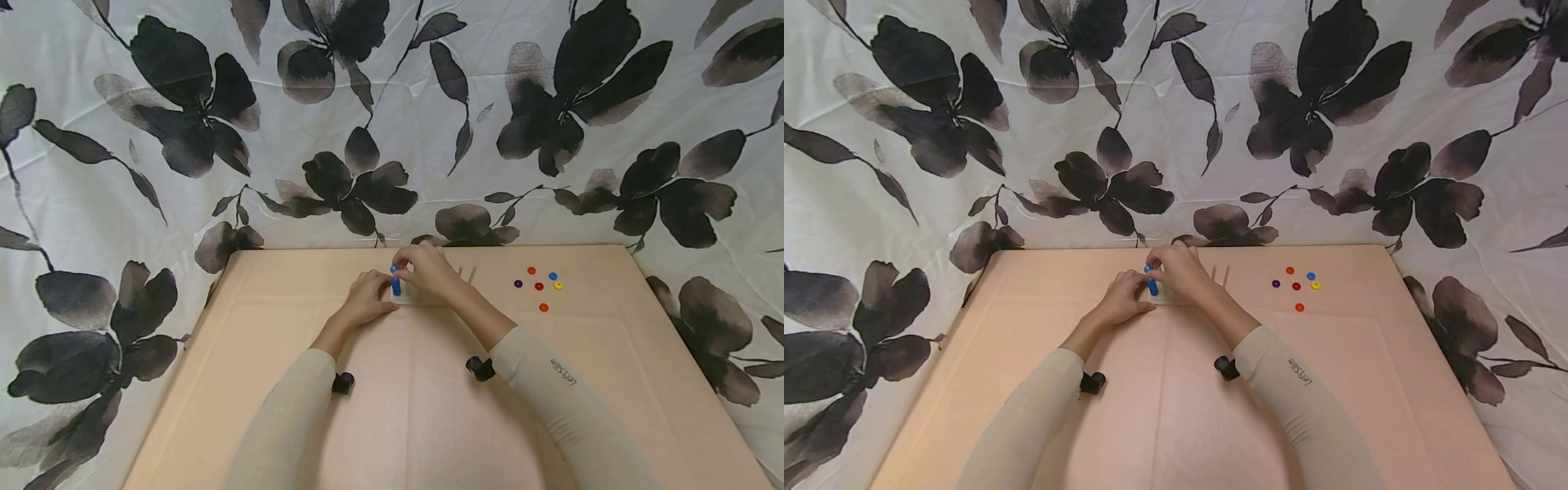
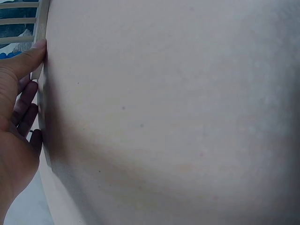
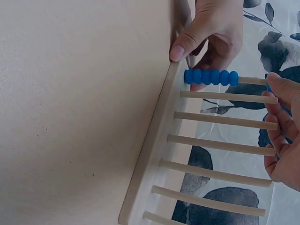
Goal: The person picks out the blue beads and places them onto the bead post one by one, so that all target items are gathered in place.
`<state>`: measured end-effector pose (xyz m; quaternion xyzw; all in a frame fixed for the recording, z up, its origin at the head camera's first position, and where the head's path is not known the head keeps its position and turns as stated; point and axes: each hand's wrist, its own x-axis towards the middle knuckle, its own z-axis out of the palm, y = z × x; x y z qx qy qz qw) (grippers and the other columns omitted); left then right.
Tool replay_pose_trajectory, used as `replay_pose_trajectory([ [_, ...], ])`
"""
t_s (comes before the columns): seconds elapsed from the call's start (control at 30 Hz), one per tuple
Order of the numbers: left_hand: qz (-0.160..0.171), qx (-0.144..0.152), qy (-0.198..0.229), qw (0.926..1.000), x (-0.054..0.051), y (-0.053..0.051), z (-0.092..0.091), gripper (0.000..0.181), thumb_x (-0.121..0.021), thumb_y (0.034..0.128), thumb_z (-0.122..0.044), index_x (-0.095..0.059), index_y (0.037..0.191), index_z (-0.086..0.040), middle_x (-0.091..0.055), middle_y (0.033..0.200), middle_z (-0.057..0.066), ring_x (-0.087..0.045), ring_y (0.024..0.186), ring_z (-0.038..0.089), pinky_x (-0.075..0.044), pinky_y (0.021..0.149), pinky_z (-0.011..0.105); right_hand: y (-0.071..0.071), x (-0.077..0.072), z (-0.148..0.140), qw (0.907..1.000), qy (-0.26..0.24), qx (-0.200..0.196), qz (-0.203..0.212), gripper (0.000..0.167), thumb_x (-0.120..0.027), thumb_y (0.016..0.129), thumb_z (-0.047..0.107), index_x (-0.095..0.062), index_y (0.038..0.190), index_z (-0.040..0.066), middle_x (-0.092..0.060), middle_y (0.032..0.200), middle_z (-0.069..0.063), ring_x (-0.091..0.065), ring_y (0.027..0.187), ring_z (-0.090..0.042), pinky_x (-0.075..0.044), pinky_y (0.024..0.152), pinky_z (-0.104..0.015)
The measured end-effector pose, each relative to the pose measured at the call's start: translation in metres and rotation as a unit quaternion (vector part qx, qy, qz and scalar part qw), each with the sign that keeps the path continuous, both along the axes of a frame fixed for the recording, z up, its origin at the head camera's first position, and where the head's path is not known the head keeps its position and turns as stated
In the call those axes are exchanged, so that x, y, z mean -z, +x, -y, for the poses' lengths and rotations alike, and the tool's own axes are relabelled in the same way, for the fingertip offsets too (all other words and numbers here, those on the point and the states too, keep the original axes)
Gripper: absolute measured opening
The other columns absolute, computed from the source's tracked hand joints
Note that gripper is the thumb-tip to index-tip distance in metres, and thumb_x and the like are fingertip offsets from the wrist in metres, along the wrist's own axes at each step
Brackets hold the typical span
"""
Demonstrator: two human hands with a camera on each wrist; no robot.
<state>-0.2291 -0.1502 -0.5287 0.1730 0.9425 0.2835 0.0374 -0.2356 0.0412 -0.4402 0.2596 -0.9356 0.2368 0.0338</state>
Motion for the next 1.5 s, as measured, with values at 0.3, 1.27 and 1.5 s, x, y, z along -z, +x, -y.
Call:
replay_pose_trajectory([
  [0.3, 0.004, -0.009, -0.003, 0.9999, 0.000, -0.006, -0.004, 0.062, -0.086, 0.0848, -0.033, -0.064, 0.137, -0.008, -0.060, 0.131, 0.010, -0.046, 0.130, 0.030, -0.037, 0.109, 0.051, -0.009, 0.000, -0.005, 1.0000, 0.002, -0.009, 0.001, 0.019, -0.081, 0.091, 0.028, -0.077, 0.107, 0.018, -0.078, 0.100, 0.005, -0.062, 0.108, -0.025, -0.043, 0.093, -0.050],
  [1.27, 0.020, -0.023, -0.001, 0.9995, 0.000, -0.007, -0.006, 0.062, -0.086, 0.0860, -0.032, -0.062, 0.138, -0.008, -0.059, 0.135, 0.008, -0.046, 0.132, 0.028, -0.035, 0.115, 0.048, 0.006, -0.013, -0.071, 0.9961, -0.081, 0.028, -0.023, 0.025, -0.077, 0.094, 0.021, -0.074, 0.117, 0.011, -0.073, 0.111, -0.007, -0.058, 0.108, -0.027, -0.050, 0.094, -0.045],
  [1.5, 0.022, -0.016, -0.003, 0.9996, 0.000, -0.004, -0.004, 0.063, -0.086, 0.0859, -0.032, -0.061, 0.139, -0.007, -0.059, 0.135, 0.009, -0.046, 0.133, 0.029, -0.035, 0.114, 0.049, 0.011, -0.010, -0.113, 0.9937, -0.089, 0.054, -0.041, 0.025, -0.079, 0.092, 0.017, -0.074, 0.115, 0.007, -0.072, 0.111, -0.011, -0.058, 0.106, -0.030, -0.048, 0.090, -0.047],
])
